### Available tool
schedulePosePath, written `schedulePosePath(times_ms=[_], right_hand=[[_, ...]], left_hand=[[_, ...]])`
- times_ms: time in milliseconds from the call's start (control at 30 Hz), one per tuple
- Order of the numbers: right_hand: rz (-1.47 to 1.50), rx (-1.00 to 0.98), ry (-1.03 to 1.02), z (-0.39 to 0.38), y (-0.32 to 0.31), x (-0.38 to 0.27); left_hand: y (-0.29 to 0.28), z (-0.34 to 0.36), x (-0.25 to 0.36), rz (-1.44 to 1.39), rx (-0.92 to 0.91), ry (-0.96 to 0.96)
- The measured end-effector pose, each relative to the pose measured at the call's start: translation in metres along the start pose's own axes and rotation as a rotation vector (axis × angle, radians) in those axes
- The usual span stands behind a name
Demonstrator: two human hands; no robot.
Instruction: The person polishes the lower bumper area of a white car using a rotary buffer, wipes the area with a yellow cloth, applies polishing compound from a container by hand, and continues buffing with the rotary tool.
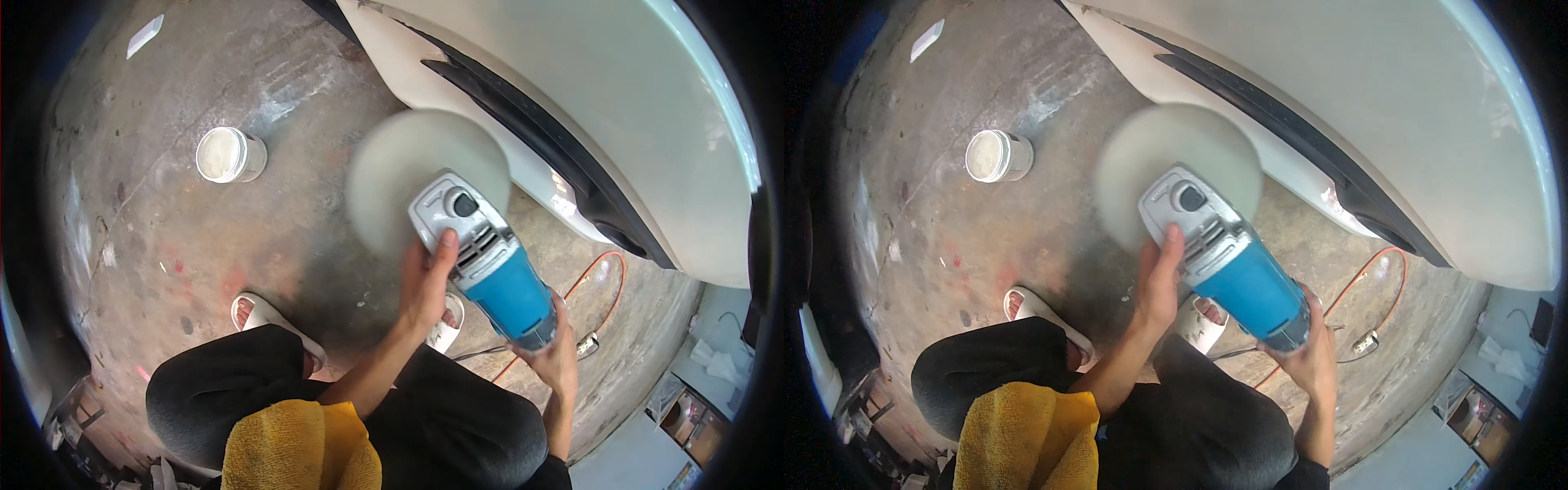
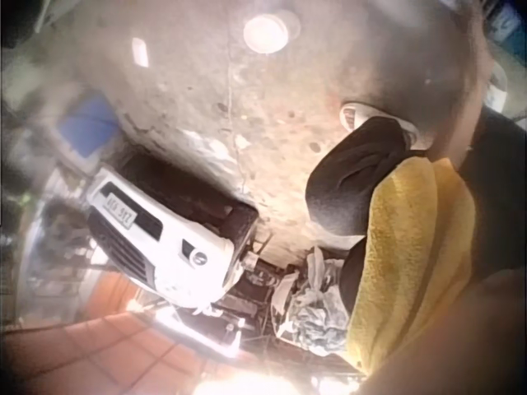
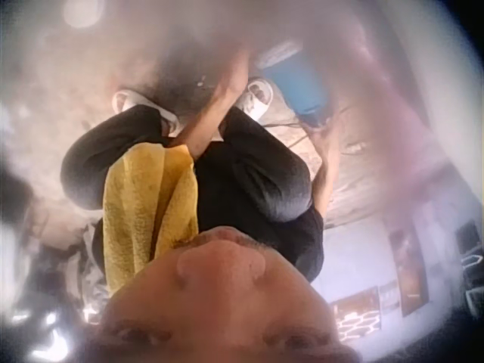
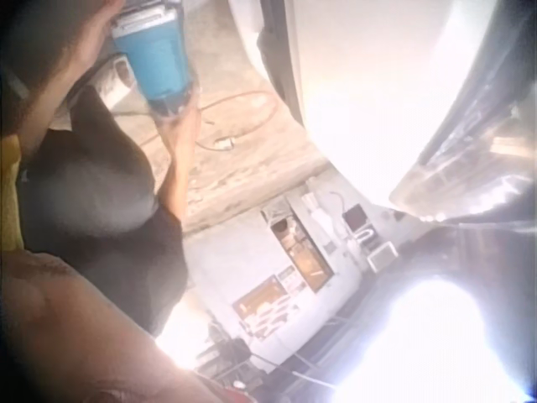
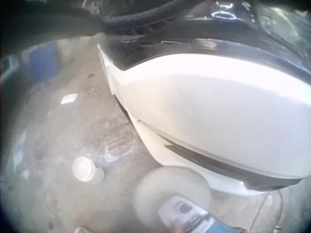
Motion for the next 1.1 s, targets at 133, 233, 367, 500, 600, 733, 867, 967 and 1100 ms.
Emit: schedulePosePath(times_ms=[133, 233, 367, 500, 600, 733, 867, 967, 1100], right_hand=[[-0.047, -0.004, 0.055, -0.034, -0.025, -0.001], [-0.017, -0.003, 0.083, -0.038, -0.032, -0.002], [-0.055, 0.025, 0.008, -0.020, -0.029, -0.021], [0.047, 0.047, -0.031, 0.006, -0.004, -0.001], [0.135, -0.047, -0.092, 0.020, 0.018, 0.006], [0.229, -0.017, -0.019, 0.019, 0.023, 0.016], [0.233, 0.015, -0.045, 0.023, 0.030, 0.012], [0.249, -0.061, -0.055, 0.026, 0.034, 0.010], [0.264, -0.019, -0.072, 0.034, 0.039, 0.005]], left_hand=[[0.030, -0.011, 0.004, -0.056, -0.156, -0.033], [0.036, -0.013, -0.003, -0.007, -0.181, -0.120], [0.030, 0.003, 0.013, -0.057, -0.129, 0.020], [0.025, 0.015, 0.033, 0.063, -0.093, 0.169], [0.018, 0.013, 0.036, 0.132, -0.065, 0.172], [0.012, 0.012, 0.034, 0.147, -0.039, 0.179], [0.012, 0.017, 0.035, 0.088, -0.047, 0.215], [0.010, 0.014, 0.035, 0.143, -0.027, 0.210], [0.010, 0.020, 0.041, 0.136, -0.046, 0.270]])
Point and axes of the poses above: each hand's wrist, its own z-axis towards the middle knuckle, its own y-axis out of the palm, x = y × z, the point moved 10 cm from there along z, towards the middle knuckle, and after that the axes turned 3 degrees about y, right-handed, at the moved point
